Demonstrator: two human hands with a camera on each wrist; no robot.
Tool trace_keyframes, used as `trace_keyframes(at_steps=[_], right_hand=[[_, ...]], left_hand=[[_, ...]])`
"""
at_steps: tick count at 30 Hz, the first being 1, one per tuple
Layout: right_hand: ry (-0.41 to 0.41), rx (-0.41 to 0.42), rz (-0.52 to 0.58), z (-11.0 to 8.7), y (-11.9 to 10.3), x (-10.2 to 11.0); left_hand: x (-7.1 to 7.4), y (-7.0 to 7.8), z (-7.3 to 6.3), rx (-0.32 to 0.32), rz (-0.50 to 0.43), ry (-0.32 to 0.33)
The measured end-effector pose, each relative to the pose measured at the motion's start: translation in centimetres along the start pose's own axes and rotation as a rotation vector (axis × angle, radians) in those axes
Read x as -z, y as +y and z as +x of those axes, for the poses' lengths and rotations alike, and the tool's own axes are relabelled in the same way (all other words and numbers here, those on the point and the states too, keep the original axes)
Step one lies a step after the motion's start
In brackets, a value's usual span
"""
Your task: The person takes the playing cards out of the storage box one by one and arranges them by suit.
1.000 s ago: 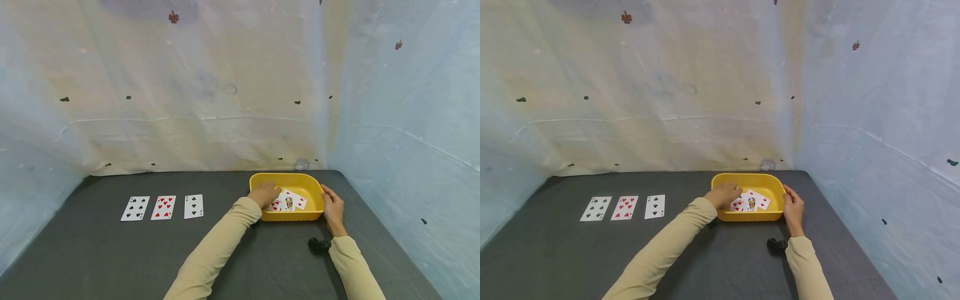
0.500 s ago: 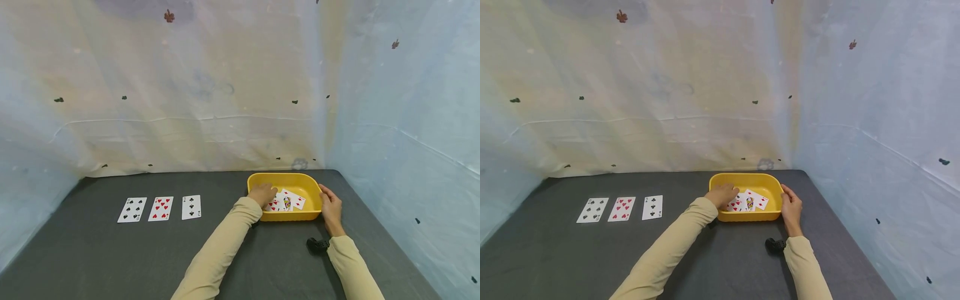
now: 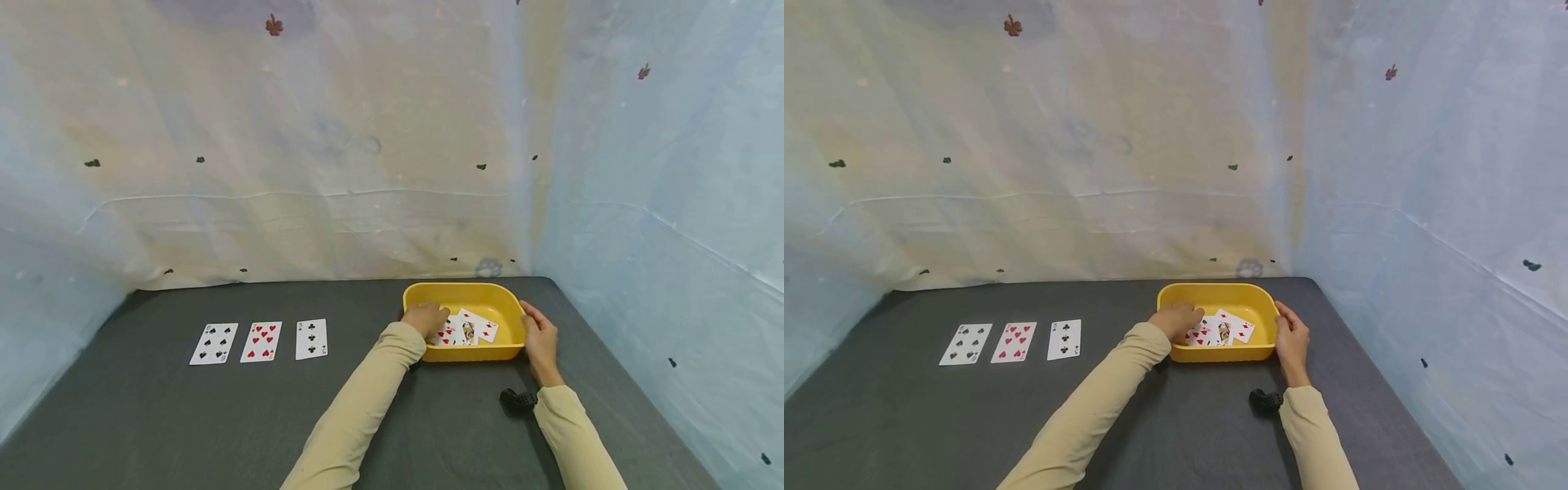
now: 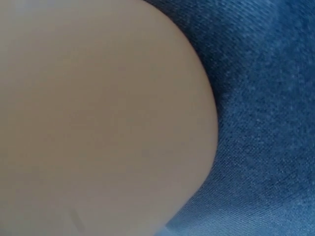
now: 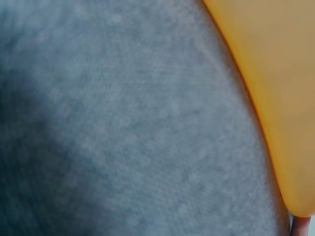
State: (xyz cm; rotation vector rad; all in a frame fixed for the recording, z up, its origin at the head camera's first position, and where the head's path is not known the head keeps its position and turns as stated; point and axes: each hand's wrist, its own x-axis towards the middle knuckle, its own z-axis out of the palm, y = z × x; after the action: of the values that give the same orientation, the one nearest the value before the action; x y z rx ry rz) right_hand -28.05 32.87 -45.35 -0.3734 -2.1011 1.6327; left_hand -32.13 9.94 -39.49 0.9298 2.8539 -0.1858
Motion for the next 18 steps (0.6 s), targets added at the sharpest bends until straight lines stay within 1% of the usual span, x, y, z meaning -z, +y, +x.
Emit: trace_keyframes(at_steps=[8,13,18], right_hand=[[0.003,0.000,0.007,0.06,-0.04,-0.10],[0.012,0.001,0.000,0.09,-0.11,-0.15],[0.012,-0.004,-0.005,0.12,-0.18,-0.12]], left_hand=[[0.01,-0.14,0.11,0.030,-0.030,-0.022],[-0.18,-0.21,0.34,0.044,-0.044,-0.015],[-0.49,-0.29,0.76,0.040,-0.053,-0.005]])
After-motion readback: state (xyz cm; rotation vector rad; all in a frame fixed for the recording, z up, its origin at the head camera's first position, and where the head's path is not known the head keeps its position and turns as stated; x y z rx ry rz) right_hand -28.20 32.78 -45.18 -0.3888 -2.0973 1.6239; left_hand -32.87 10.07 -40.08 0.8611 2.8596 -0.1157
